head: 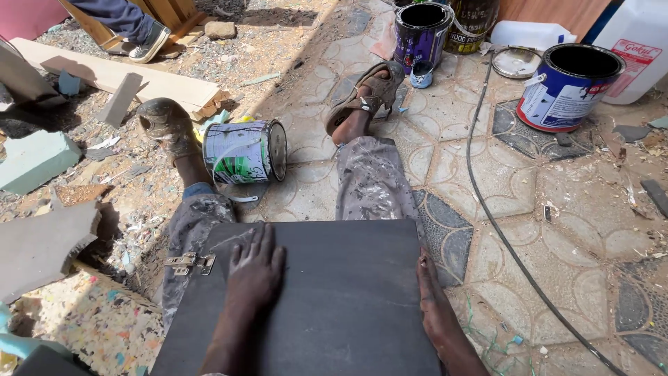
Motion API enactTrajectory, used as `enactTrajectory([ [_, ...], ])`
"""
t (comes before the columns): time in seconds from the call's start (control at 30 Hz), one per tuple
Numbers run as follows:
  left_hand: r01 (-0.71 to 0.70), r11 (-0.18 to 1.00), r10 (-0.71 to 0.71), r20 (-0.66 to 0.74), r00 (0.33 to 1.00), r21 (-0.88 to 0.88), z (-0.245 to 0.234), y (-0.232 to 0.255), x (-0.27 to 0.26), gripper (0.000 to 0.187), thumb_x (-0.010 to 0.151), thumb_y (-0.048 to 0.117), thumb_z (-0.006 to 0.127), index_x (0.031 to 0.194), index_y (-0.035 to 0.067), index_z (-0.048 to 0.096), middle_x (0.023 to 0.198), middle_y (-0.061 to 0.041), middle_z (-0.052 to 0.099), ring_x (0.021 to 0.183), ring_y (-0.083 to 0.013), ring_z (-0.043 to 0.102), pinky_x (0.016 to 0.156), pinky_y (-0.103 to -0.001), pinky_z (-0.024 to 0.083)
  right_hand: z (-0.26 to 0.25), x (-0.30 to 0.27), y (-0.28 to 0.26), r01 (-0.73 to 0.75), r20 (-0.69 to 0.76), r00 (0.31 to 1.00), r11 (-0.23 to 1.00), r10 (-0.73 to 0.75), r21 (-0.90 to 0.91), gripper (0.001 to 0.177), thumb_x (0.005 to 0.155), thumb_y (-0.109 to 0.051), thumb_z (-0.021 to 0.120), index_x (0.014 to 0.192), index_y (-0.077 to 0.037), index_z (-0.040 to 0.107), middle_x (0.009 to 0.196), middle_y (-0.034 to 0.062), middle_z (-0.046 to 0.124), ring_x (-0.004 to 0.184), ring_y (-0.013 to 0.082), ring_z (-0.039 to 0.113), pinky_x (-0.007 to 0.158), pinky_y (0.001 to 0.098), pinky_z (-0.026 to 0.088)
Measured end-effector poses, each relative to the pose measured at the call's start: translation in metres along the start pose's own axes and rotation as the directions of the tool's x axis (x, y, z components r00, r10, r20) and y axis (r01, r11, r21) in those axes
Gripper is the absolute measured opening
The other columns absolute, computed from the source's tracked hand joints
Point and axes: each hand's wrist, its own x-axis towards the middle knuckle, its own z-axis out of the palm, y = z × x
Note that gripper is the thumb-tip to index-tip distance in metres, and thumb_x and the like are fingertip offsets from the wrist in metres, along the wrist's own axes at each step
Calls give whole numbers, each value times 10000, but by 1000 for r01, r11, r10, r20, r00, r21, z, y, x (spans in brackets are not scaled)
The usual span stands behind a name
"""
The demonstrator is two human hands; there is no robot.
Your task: Sanding a black board using a piece of sandpaper by hand
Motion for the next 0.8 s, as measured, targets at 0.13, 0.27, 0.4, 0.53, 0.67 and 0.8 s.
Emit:
enactTrajectory([
  [0.13, 133, 991, -133, -6, 991, 10, 14, 25, -13, 747, 1034, 542, 255, 1644, 124, 152, 1711, -76, 191, 1592, -265, 116, 1264, -526, 69, 4, 10, 11, -4, -29, 1000, 998, 2, -63, 841, 925, -646, 222, 1646, -218, 162, 1744, -29, 174, 1614, 163, 135, 1286, 377, 137],
  [0.27, -383, 876, 390, -37, 920, -292, 16, 198, -69, 688, 1022, 367, 333, 1617, 39, 226, 1693, -136, 233, 1579, -280, 133, 1242, -522, 33, -2, 7, 9, 7, -109, 994, 987, 11, 162, 738, 989, -528, 213, 1614, -139, 264, 1743, -35, 224, 1600, 130, 182, 1277, 338, 144],
  [0.4, -530, 718, 586, -19, 810, -450, -2, 218, -82, 629, 1066, 371, 265, 1580, 15, 338, 1676, -133, 309, 1566, -323, 194, 1242, -512, 59, -27, 22, 35, -92, -38, 992, 889, 122, 448, 896, 946, -641, 198, 1604, -47, 334, 1676, 164, 393, 1554, 251, 368, 1248, 402, 256],
  [0.53, -257, 948, 285, 139, 948, -190, -24, 81, -39, 714, 1044, 547, 253, 1643, 181, 122, 1717, -30, 135, 1574, -247, 85, 1245, -498, 36, 1, 5, 30, 9, -87, 996, 996, -17, -85, 677, 1037, -457, 137, 1617, -130, 259, 1735, -19, 239, 1615, 142, 162, 1287, 349, 136],
  [0.67, 71, 997, -73, -80, 994, -31, -20, -9, -32, 744, 1019, 580, 323, 1590, 103, 320, 1659, -76, 343, 1548, -304, 259, 1205, -536, 215, -6, 24, 61, 336, 23, 930, 826, -366, -452, 666, 1006, -310, 288, 1620, -69, 196, 1702, 147, 219, 1563, 307, 235, 1254, 431, 214],
  [0.8, -202, 972, 203, -8, 979, -118, 1, 116, -55, 712, 1055, 492, 289, 1625, 107, 109, 1707, -67, 90, 1566, -252, 8, 1223, -517, -49, -4, 19, 42, 10, -10, 1000, 987, -12, -163, 788, 978, -598, 80, 1638, -169, 126, 1760, -43, 94, 1628, 127, 38, 1306, 361, 48],
])
